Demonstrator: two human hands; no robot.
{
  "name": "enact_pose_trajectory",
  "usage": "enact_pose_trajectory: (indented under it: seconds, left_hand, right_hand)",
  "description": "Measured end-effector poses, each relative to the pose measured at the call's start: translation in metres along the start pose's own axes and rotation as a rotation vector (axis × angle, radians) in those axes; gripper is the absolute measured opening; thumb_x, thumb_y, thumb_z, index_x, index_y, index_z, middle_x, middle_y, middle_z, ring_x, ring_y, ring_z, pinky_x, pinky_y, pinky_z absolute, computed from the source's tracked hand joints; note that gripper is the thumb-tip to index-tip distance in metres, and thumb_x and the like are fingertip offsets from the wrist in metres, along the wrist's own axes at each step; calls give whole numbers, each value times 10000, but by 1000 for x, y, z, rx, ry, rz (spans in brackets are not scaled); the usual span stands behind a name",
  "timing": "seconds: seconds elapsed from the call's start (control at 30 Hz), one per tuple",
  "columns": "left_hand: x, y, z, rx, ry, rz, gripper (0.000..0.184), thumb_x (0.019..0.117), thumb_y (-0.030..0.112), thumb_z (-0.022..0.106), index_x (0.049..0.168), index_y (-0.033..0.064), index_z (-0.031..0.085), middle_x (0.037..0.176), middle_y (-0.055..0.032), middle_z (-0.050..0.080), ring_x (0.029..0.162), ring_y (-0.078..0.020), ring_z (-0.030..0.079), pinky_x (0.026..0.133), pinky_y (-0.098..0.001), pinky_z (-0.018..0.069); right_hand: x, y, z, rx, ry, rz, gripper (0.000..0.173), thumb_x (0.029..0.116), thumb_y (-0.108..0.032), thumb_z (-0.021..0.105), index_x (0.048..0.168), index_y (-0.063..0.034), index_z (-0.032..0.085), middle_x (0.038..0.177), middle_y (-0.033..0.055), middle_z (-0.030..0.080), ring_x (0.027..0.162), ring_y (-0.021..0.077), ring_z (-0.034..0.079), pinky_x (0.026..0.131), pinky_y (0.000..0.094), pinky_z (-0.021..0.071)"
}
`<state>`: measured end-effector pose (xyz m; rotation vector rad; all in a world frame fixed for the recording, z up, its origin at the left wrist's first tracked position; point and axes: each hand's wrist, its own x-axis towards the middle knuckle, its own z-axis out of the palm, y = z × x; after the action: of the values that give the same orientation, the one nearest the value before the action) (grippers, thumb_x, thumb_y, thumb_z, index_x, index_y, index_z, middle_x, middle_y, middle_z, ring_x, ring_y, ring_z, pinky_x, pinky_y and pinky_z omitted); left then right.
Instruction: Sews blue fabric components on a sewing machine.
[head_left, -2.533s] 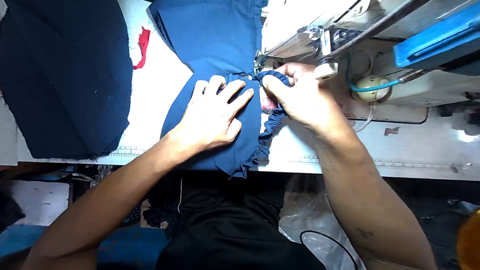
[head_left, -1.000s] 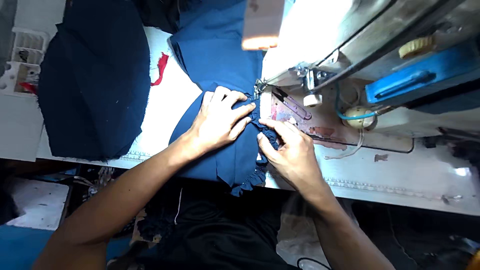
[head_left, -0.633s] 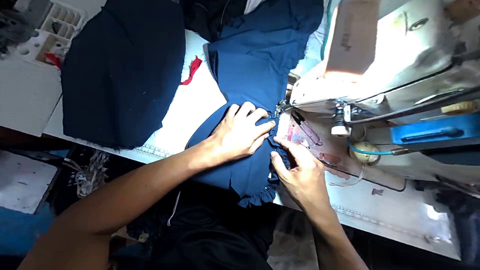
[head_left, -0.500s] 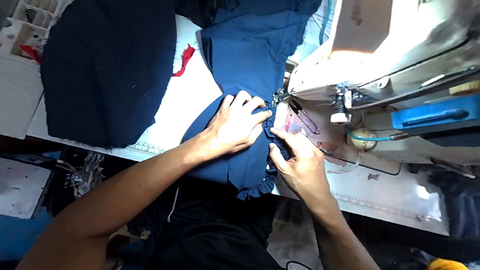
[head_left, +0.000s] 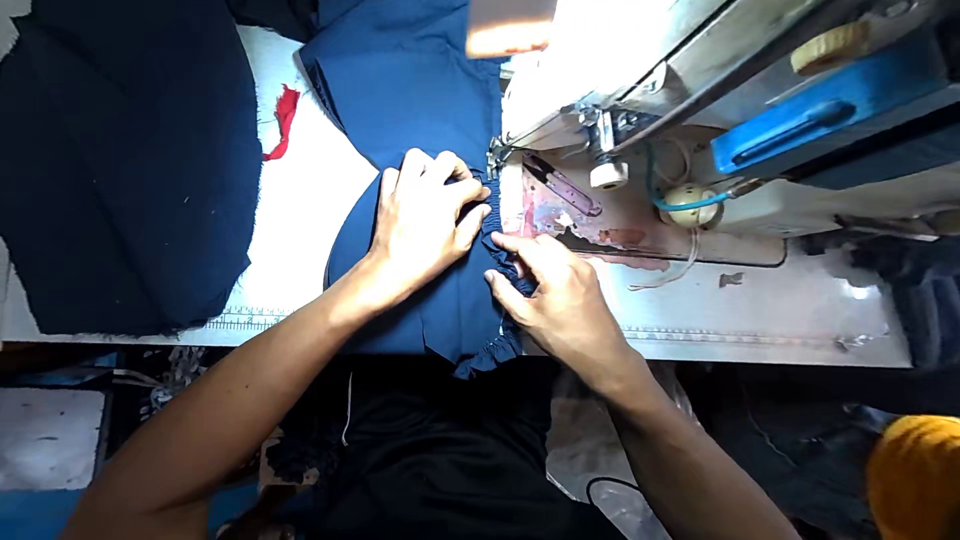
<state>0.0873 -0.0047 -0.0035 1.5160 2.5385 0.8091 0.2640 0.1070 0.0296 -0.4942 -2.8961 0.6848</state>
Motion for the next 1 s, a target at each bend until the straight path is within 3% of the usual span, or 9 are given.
enact_pose_trajectory:
  seconds: [0.07,0.23,0.33,0.47,0.57,0.63,0.8,0.93,1.0]
  left_hand:
    - [0,-1,-1,-9,-1,-3,352,1027,496,504,1163,308,768,1196,26,656,1122,-230,541,868,-432,380]
    - [-3,-3,1,16,-5,37,362,1005,523,534,1180,300,759,1254,16,650,1153,-257,533,883,-456,374]
    - [-5,-4,4,15,8,43,368,1003,531,540,1188,300,758,1247,11,650,1155,-261,532,889,-461,372]
    - [-2,-4,4,4,22,51,364,1001,527,549,1183,294,761,1227,-7,661,1151,-268,543,891,-474,377]
    - [-2,-5,4,18,4,46,381,1011,528,523,1204,293,751,1234,-12,657,1175,-270,540,909,-482,376]
    - [0,-6,4,13,-22,38,407,1014,551,496,1227,303,738,1251,-2,661,1210,-261,540,939,-501,371]
    - [-1,-8,9,-29,13,49,423,1022,548,479,1216,283,745,1182,38,736,1152,-171,643,1037,-494,395]
    - [-1,-7,8,-14,-3,36,425,1017,561,474,1228,299,735,1213,23,714,1175,-191,613,1017,-509,371]
    - [-1,-6,7,-1,-13,31,411,1012,557,486,1228,311,734,1239,13,684,1202,-222,573,973,-508,364]
  right_hand:
    - [-1,0,-1,-20,-34,-17,417,985,-261,644,1368,-98,665,1035,93,661,856,196,646,722,350,553]
    - [-9,-1,-9,111,-41,99,521,929,-194,721,1420,-90,580,1019,94,679,835,203,643,736,396,549]
    - [-15,4,-11,171,5,118,432,932,-201,733,1340,-99,631,1033,60,694,838,146,640,736,334,541]
    - [-18,7,-18,214,3,157,324,946,-208,719,1255,-117,691,1054,65,703,871,155,658,737,344,544]
    - [-20,7,-20,314,-26,211,347,947,-198,725,1275,-121,642,1007,36,671,752,83,626,637,249,528]
    - [-14,14,-16,365,-28,233,389,930,-241,720,1293,-127,637,1041,-5,674,756,18,617,660,191,525]
    - [-14,21,-11,351,-12,195,393,944,-303,713,1286,-123,644,1036,-27,701,828,5,642,722,185,531]
    - [-17,22,-11,316,16,193,307,967,-284,661,1226,-124,696,1055,-3,708,896,22,636,799,214,514]
    - [-20,18,-14,307,24,195,314,964,-208,646,1261,-112,674,1057,26,686,875,48,633,771,225,529]
